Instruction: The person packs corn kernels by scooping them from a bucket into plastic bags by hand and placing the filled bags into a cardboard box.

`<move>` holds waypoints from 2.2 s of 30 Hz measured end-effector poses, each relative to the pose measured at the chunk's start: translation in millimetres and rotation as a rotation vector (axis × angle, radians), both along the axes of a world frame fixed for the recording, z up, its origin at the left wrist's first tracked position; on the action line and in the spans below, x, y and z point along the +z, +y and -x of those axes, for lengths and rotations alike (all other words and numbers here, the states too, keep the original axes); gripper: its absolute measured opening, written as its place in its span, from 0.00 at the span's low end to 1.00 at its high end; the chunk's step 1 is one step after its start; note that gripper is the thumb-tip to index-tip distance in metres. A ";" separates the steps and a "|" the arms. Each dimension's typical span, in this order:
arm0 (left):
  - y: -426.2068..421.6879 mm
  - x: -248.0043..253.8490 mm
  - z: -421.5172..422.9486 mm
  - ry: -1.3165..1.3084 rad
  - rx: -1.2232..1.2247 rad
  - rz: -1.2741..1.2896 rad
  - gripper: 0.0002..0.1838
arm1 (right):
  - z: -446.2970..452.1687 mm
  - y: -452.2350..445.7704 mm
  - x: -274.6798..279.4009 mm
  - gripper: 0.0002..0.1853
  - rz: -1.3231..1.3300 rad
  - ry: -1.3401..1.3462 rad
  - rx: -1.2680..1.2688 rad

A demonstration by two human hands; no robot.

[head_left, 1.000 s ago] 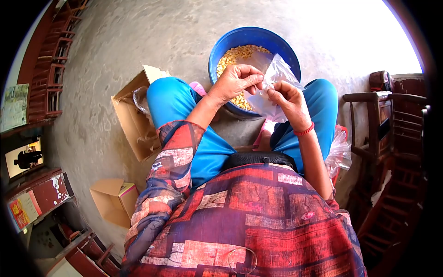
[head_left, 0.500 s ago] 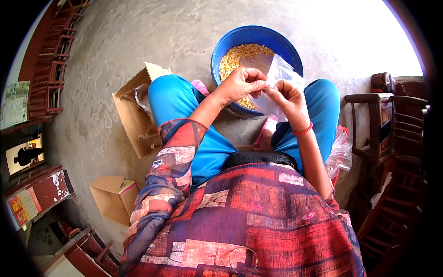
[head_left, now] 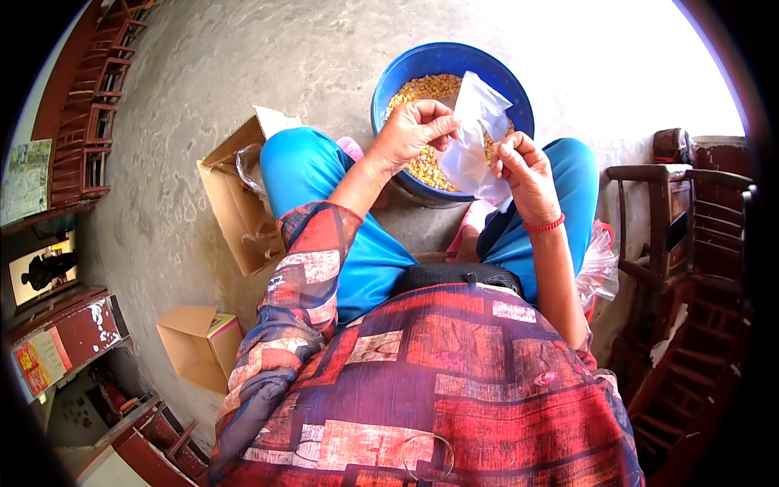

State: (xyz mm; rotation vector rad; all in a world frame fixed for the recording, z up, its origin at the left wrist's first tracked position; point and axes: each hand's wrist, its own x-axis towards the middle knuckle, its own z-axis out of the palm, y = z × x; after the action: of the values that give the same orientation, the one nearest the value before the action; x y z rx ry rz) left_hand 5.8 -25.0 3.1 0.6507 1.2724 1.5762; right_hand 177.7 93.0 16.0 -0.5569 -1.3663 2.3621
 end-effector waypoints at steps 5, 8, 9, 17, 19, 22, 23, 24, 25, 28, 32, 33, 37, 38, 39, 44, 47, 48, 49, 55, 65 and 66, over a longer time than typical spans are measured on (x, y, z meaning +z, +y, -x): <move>0.5 -0.3 2.5 -0.056 0.075 0.012 0.07 | -1.8 -5.3 12.5 0.10 0.060 -0.115 0.114; 1.1 -2.1 -0.1 -0.015 0.045 0.041 0.08 | -0.1 -9.3 9.2 0.16 -0.176 -0.145 0.236; 1.2 -2.1 -2.4 0.018 0.030 0.058 0.08 | 3.6 -14.4 9.8 0.16 -0.199 -0.150 0.248; 2.4 0.6 -5.3 0.054 -0.057 0.129 0.11 | 5.6 -10.4 -2.4 0.10 -0.477 -0.247 0.138; 2.6 0.4 -5.3 0.057 -0.105 0.138 0.11 | 6.4 -11.8 -7.7 0.11 -0.460 -0.243 0.088; 2.7 -1.3 -6.9 0.080 -0.189 0.166 0.11 | 6.3 -12.4 -11.5 0.10 -0.451 -0.223 0.054; 2.9 -2.6 -8.0 0.097 -0.224 0.183 0.12 | 6.7 -12.6 -13.9 0.10 -0.428 -0.217 0.045; 3.2 -4.8 -8.7 0.111 -0.242 0.184 0.11 | 7.2 -13.1 -15.3 0.10 -0.405 -0.212 0.036; 3.4 -4.5 -9.0 0.111 -0.242 0.184 0.11 | 7.2 -13.8 -15.6 0.10 -0.404 -0.212 0.036; 3.1 -1.3 -10.3 0.065 -0.269 0.188 0.12 | 8.5 -16.2 -17.0 0.10 -0.419 -0.207 0.026; 3.3 -1.1 -11.7 0.087 -0.298 0.188 0.12 | 10.6 -20.3 -17.5 0.09 -0.565 -0.197 0.022; 3.4 -2.3 -11.2 0.088 -0.296 0.187 0.11 | 10.9 -20.9 -16.7 0.08 -0.664 -0.223 0.033; 1.3 -4.1 -7.3 0.146 -0.245 0.149 0.10 | 9.5 -22.3 -15.0 0.07 -0.532 -0.128 0.044; 1.0 -5.1 -3.7 0.141 -0.252 0.148 0.09 | 9.0 -22.4 -15.2 0.07 -0.532 -0.129 0.046; 0.5 -6.1 -1.8 0.136 -0.258 0.146 0.09 | 7.8 -22.0 -15.5 0.08 -0.427 -0.143 0.048; -1.8 -0.1 0.4 0.128 -0.184 0.118 0.06 | 5.9 -15.8 -15.0 0.14 -0.333 -0.260 0.131; -2.9 3.9 0.4 0.085 -0.150 0.125 0.06 | 8.9 -17.1 -18.4 0.23 -0.405 -0.228 0.025; -2.5 4.6 0.5 0.082 -0.144 0.126 0.07 | 10.1 -17.5 -17.1 0.23 -0.405 -0.228 0.026; -2.3 5.2 -0.6 0.081 -0.142 0.126 0.07 | 11.2 -18.0 -15.0 0.28 -0.421 -0.189 -0.025; -1.1 -1.2 -0.2 0.159 -0.205 0.087 0.18 | 18.1 -8.0 -4.9 0.39 -0.493 -0.134 -0.105; -1.1 -8.0 -1.1 0.288 -0.100 0.099 0.13 | 20.9 12.2 1.1 0.06 -1.095 -0.347 -0.191; -0.4 -10.0 -1.5 0.361 -0.086 0.126 0.12 | 22.1 13.3 11.0 0.06 -1.152 -0.344 -0.185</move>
State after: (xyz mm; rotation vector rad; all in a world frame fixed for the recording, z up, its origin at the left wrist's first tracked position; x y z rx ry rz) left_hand 7.3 -25.4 -6.8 0.9251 1.5719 1.3333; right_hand 155.6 106.3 27.0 -0.6614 -2.3438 1.0272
